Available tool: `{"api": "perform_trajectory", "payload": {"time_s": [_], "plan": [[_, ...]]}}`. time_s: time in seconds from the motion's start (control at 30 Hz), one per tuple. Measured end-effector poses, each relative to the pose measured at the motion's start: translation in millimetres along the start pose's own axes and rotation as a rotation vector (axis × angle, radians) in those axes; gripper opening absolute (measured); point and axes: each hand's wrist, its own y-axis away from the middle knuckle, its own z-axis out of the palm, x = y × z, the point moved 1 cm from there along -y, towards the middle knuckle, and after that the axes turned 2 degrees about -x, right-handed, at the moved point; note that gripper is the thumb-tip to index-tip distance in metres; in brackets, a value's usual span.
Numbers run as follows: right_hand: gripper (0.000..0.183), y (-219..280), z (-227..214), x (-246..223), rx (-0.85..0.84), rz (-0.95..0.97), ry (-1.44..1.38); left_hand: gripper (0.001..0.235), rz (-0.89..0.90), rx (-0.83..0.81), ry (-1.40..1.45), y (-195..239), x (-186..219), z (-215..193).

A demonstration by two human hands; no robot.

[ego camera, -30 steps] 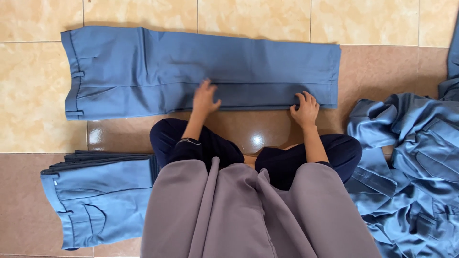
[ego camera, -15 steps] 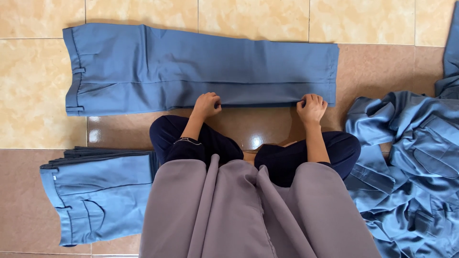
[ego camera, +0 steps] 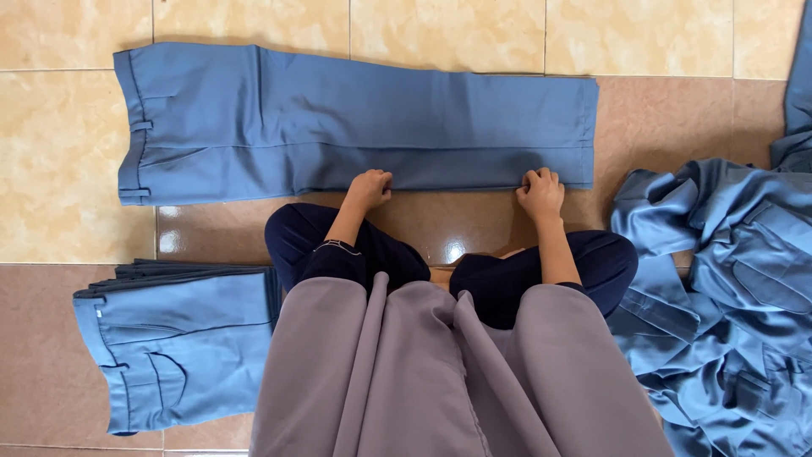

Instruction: The person sits on a tiled floor and folds two pairs of blue trousers by hand. They smooth each pair, fold the legs together, then fold the garment into a compact rectangle and place it on a growing stack to the left.

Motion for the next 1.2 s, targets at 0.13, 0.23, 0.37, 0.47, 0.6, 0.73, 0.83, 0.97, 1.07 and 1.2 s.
{"api": "perform_trajectory", "payload": {"time_s": [0.13, 0.23, 0.37, 0.47, 0.6, 0.73, 0.83, 0.97, 1.07, 1.2], "plan": [[0.014, -8, -29, 2, -0.013, 0.144, -0.104, 0.019, -0.006, 0.005, -0.001, 4, 3, -5], [0.033, -14, -46, 19, 0.18, 0.424, -0.157, 0.039, 0.077, 0.016, -0.077, 3, 6, -3], [0.045, -14, -17, 59, 0.076, 0.712, -0.241, 0.039, 0.193, 0.052, -0.146, -2, 15, 6], [0.039, -14, -4, 70, 0.018, 0.787, -0.257, 0.027, 0.156, 0.007, -0.11, -5, 13, 12], [0.044, -16, -2, 74, 0.03, 0.835, -0.261, 0.015, 0.03, 0.033, 0.012, -6, 17, 0], [0.044, -16, 5, 77, 0.005, 0.93, -0.506, 0.015, -0.07, 0.122, 0.022, -13, 10, 5], [0.045, -23, -6, 84, 0.146, 1.066, -0.936, 0.016, -0.082, 0.114, 0.022, -12, 16, 5], [0.033, -36, -40, 96, 0.497, 1.264, -1.815, 0.025, 0.033, 0.005, -0.084, -13, 25, 13], [0.035, -43, -84, 78, 0.593, 1.203, -2.009, 0.021, 0.025, -0.043, -0.032, -16, 46, 7], [0.028, -58, -74, 66, 0.442, 1.086, -2.014, 0.022, -0.019, -0.067, 0.281, -22, 82, -23]]}}
